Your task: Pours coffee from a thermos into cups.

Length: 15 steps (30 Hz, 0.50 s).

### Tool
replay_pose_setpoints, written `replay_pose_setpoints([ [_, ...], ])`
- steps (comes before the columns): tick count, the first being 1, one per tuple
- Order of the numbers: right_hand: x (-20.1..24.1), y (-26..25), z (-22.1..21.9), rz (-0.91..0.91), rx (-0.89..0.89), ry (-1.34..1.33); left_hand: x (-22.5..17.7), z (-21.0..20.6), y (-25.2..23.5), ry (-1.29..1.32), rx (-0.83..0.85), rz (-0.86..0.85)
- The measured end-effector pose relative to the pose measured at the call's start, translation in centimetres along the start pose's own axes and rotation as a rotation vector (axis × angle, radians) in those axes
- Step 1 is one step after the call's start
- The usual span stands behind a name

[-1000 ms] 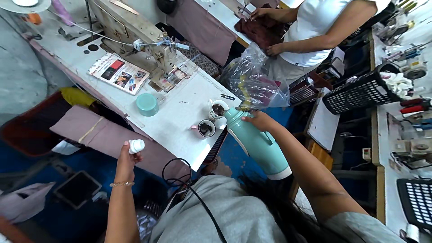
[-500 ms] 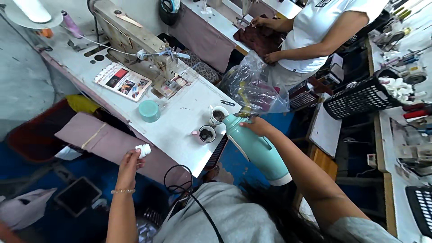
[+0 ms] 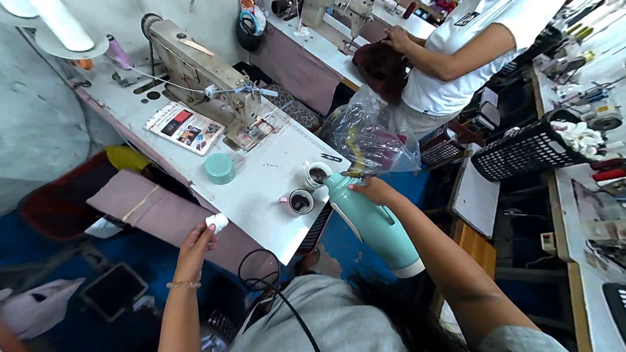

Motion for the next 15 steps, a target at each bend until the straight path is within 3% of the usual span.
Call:
replay_pose_setpoints([
  [15, -2.2, 2.7, -1.5, 0.174, -0.164, -0.348, -12.2, -10.3, -0.6, -0.167, 0.326, -0.295],
])
Point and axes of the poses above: each hand's wrist, its own y-axis away from the middle knuckle, its own z-axis out of the back of the hand, x = y × z, the point moved 8 cm from there along -y, towards the middle knuckle, and after that the axes turned 7 degrees about -y, right-handed, at the moved point
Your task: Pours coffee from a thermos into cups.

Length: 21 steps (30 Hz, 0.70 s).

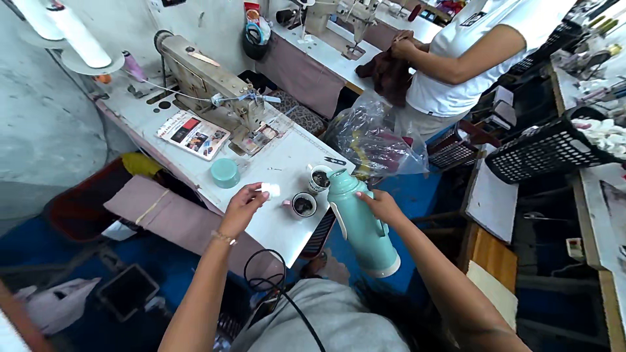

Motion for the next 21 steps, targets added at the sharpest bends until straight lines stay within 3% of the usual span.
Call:
replay_pose_setpoints([
  [11, 1.5, 7.0, -0.4, 0.203, -0.023, -0.137, -9.3, -9.9, -4.5, -0.445, 0.308, -0.356],
  [21, 3.4, 10.2, 0.1, 0.314, -0.043, -0.213, -10.0, -10.1, -4.7, -0.341, 0.397, -0.405],
])
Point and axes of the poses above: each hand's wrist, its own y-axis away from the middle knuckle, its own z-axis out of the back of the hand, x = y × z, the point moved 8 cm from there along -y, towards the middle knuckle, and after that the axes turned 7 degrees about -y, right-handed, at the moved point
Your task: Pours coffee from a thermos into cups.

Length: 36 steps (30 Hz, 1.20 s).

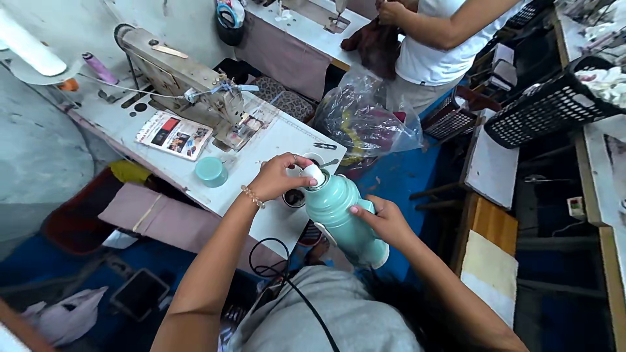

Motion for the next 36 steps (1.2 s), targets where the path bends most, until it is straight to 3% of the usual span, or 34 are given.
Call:
replay_pose_setpoints([
  [9, 1.7, 0.8, -0.8, 0.144, -0.05, -0.075, 0.6, -0.9, 1.9, 0.585, 0.019, 0.095],
  [16, 3.5, 1.1, -2.1, 0.225, -0.069, -0.068, 1.0, -0.8, 3.3, 0.57, 0.13, 0.18],
  [33, 3.3, 1.8, -4.4, 0.224, -0.143, -0.189, 2.5, -1.0, 4.8, 0.582, 0.065, 0.118],
  [36, 3.8, 2.0, -4.3, 0.26, -0.151, -0.203, 4.6, 1.3, 3.4, 0.476, -0.008, 0.095],
])
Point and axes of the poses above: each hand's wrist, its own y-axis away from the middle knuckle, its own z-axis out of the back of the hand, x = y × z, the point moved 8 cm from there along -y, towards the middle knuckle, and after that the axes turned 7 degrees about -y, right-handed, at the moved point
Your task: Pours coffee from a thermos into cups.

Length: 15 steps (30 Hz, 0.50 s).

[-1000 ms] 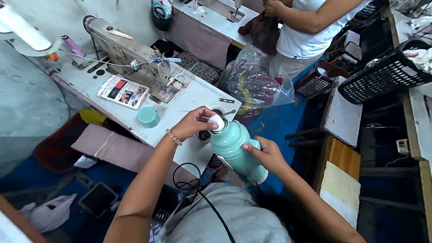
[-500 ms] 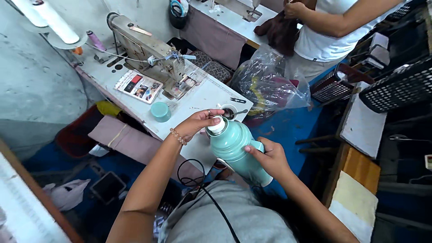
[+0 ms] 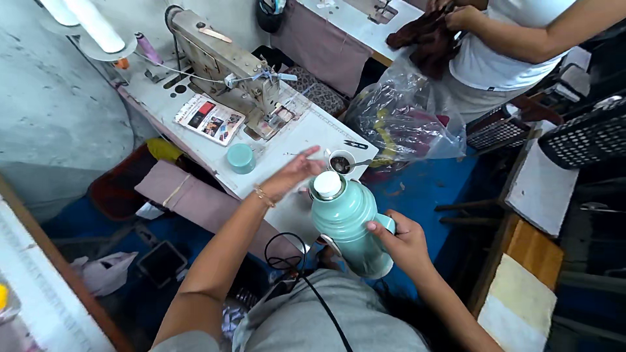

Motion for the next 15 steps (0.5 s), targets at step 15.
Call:
replay_pose_setpoints([
  [15, 0.7, -0.9, -0.9, -0.109, -0.006, -0.091, 6.5, 16.9, -1.4, -0.473, -0.265, 0.59],
])
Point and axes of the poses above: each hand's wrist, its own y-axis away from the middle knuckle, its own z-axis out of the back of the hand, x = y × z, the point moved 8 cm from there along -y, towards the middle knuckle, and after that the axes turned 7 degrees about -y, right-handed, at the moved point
